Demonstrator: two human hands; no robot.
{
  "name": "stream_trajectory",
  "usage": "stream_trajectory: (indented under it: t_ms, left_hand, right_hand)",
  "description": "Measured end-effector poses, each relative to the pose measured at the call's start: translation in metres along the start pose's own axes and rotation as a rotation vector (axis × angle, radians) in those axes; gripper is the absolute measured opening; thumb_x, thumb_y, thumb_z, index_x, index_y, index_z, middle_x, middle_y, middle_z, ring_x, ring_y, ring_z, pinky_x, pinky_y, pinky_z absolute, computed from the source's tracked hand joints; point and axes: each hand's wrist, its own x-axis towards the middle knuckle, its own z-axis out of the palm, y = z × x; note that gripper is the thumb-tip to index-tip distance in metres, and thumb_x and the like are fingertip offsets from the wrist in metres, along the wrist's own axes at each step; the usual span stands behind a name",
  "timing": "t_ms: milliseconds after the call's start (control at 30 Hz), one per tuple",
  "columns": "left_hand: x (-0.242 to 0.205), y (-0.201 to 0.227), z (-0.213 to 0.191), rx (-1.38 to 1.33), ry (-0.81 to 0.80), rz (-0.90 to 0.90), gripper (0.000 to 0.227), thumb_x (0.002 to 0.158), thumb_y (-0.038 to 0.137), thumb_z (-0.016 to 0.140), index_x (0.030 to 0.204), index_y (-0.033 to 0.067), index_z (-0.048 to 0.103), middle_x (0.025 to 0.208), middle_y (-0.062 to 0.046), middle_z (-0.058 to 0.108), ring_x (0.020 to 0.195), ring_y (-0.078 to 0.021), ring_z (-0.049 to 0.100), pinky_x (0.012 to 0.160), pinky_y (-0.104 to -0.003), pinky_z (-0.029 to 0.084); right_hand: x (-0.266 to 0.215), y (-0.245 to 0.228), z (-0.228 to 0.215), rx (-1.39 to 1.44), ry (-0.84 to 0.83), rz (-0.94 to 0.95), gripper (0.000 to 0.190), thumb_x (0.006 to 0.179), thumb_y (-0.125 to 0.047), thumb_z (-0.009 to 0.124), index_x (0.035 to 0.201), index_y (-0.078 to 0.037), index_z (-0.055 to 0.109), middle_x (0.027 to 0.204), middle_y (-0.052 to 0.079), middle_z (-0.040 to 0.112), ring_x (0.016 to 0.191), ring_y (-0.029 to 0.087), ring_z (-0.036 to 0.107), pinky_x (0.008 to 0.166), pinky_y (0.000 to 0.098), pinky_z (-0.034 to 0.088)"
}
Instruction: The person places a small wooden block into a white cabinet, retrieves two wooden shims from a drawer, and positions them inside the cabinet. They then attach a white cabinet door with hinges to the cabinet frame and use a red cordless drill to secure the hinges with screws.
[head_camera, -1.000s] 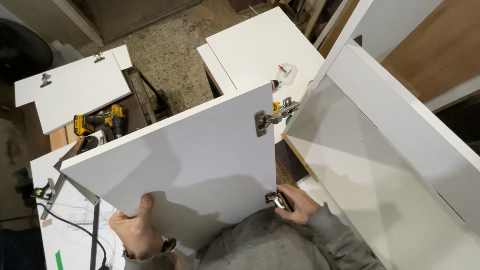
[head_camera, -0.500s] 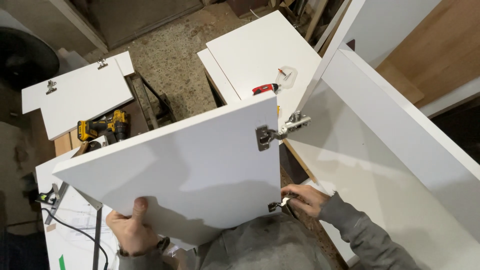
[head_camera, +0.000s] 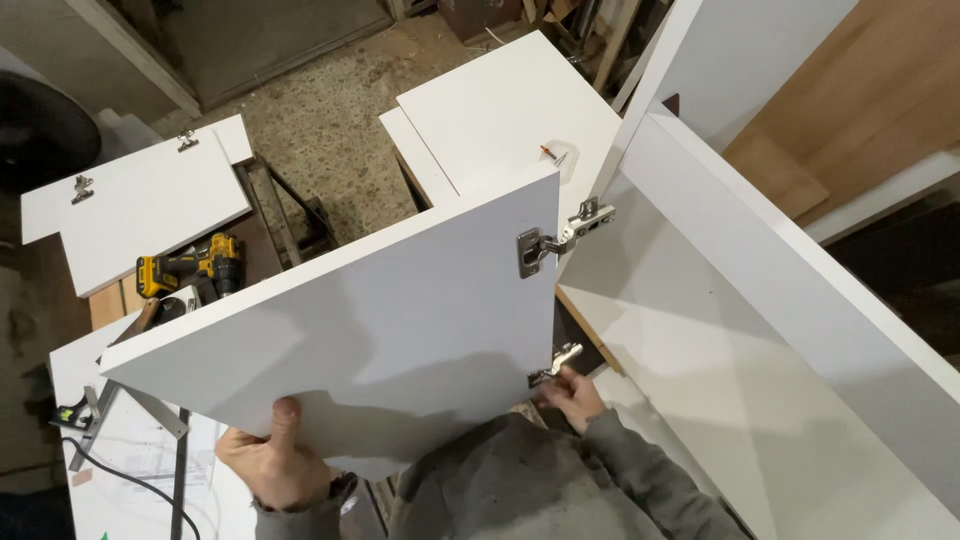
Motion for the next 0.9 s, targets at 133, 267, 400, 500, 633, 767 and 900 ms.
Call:
stream_trajectory:
  t_ms: [133,267,400,500,633,767,900]
  left_hand:
    - [0.004,-0.016,0.021,-0.024,-0.034,0.019,0.038,0.093,0.027,0.083,0.1,-0.0072,0.07,0.09,-0.012,0.07,0.084,-0.0205,0.065,0.078,-0.038,0.05]
    - [0.003,-0.034,0.037,-0.099,-0.066,0.036,0.043,0.094,0.031,0.084,0.104,-0.0074,0.068,0.091,-0.011,0.069,0.087,-0.021,0.064,0.08,-0.04,0.049]
    - [-0.003,-0.047,0.052,-0.137,-0.107,0.086,0.051,0.092,0.035,0.085,0.116,-0.0053,0.064,0.103,-0.01,0.066,0.1,-0.0242,0.064,0.087,-0.05,0.051]
    - [-0.008,-0.088,0.036,-0.157,-0.11,0.086,0.053,0.093,0.037,0.086,0.118,-0.0025,0.06,0.104,-0.01,0.061,0.099,-0.0266,0.061,0.086,-0.056,0.049]
    - [-0.012,-0.098,0.033,-0.141,-0.09,0.031,0.06,0.091,0.043,0.086,0.12,0.0005,0.056,0.105,-0.01,0.055,0.098,-0.0284,0.057,0.082,-0.057,0.045]
    - [-0.011,-0.098,0.036,-0.115,-0.057,0.024,0.077,0.084,0.051,0.086,0.134,0.0048,0.049,0.121,-0.012,0.056,0.113,-0.0299,0.06,0.087,-0.06,0.052]
    - [-0.013,-0.103,0.032,-0.078,-0.049,0.035,0.077,0.084,0.051,0.087,0.13,0.0016,0.049,0.118,-0.011,0.057,0.108,-0.0268,0.061,0.088,-0.052,0.052]
  right_hand:
    - [0.033,-0.012,-0.001,0.098,0.231,-0.223,0.04,0.092,-0.011,0.074,0.126,0.004,0.062,0.108,0.011,0.07,0.099,0.02,0.066,0.088,0.0384,0.057]
    - [0.083,-0.017,-0.029,0.056,0.281,-0.192,0.036,0.092,-0.005,0.073,0.126,0.004,0.064,0.114,0.01,0.073,0.107,0.02,0.069,0.095,0.0368,0.057]
    - [0.137,0.003,-0.06,0.593,0.298,-0.131,0.048,0.094,-0.014,0.065,0.137,0.003,0.054,0.127,0.018,0.063,0.113,0.032,0.063,0.1,0.0471,0.053]
    - [0.139,-0.011,-0.066,0.553,0.273,-0.08,0.055,0.094,-0.022,0.065,0.141,0.0,0.047,0.132,0.022,0.057,0.119,0.039,0.06,0.103,0.0515,0.05]
    - [0.146,-0.024,-0.066,0.937,0.336,0.091,0.046,0.105,-0.031,0.055,0.139,0.0,0.05,0.139,0.022,0.046,0.125,0.041,0.05,0.107,0.0516,0.049]
    - [0.162,0.007,-0.067,0.965,0.375,0.13,0.046,0.104,-0.033,0.055,0.135,0.0,0.052,0.136,0.022,0.048,0.122,0.04,0.052,0.101,0.0529,0.051]
    - [0.137,-0.009,-0.05,0.437,0.297,-0.028,0.052,0.094,-0.02,0.068,0.139,0.0,0.051,0.134,0.02,0.059,0.124,0.036,0.059,0.101,0.0482,0.054]
